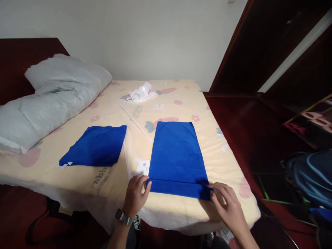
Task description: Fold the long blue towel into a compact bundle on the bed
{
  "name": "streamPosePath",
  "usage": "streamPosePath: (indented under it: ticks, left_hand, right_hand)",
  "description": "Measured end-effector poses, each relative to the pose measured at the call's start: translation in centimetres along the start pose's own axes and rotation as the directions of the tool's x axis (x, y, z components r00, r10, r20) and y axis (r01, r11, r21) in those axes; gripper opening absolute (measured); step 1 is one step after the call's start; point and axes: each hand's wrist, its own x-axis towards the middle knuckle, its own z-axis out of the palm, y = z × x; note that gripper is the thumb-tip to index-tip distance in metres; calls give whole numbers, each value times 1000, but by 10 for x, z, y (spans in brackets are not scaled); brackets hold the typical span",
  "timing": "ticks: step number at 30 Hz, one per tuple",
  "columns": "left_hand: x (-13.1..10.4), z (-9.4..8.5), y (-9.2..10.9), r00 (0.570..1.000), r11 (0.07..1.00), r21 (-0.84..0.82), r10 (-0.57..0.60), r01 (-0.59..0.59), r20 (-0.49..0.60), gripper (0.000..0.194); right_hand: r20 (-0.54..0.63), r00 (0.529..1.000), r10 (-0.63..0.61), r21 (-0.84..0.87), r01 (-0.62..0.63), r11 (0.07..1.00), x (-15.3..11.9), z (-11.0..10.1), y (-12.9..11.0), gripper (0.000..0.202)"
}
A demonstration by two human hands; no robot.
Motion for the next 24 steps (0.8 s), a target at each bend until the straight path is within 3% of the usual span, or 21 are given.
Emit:
streamPosePath:
  ticks: [4, 7, 10, 14, 19, 24]
  left_hand:
    - [-1, -1, 8, 962, 996, -45, 86, -77, 258, 33]
    - [-2, 2, 5, 941, 999, -28, 36, -29, 336, 51]
    - [-2, 4, -4, 945, 999, -46, 2, 14, 328, 54]
    - [-3, 8, -12, 959, 986, -80, -122, 146, 255, 36]
    - [-2, 22, -8, 937, 940, -106, -305, 325, 168, 34]
    - [2, 27, -3, 909, 896, -177, -378, 407, 175, 37]
  right_hand:
    - [257, 966, -30, -24, 38, 999, -5, 2, 0, 31]
    - [324, 946, 7, -61, 13, 998, -8, 7, 9, 44]
    - [260, 965, 33, -60, -18, 998, -8, 11, 18, 40]
    - [177, 979, 102, 0, -104, 995, -4, 12, 17, 39]
    - [133, 937, 322, 69, -333, 940, 6, 15, 10, 44]
    - [82, 921, 380, 64, -385, 921, 9, 16, 9, 50]
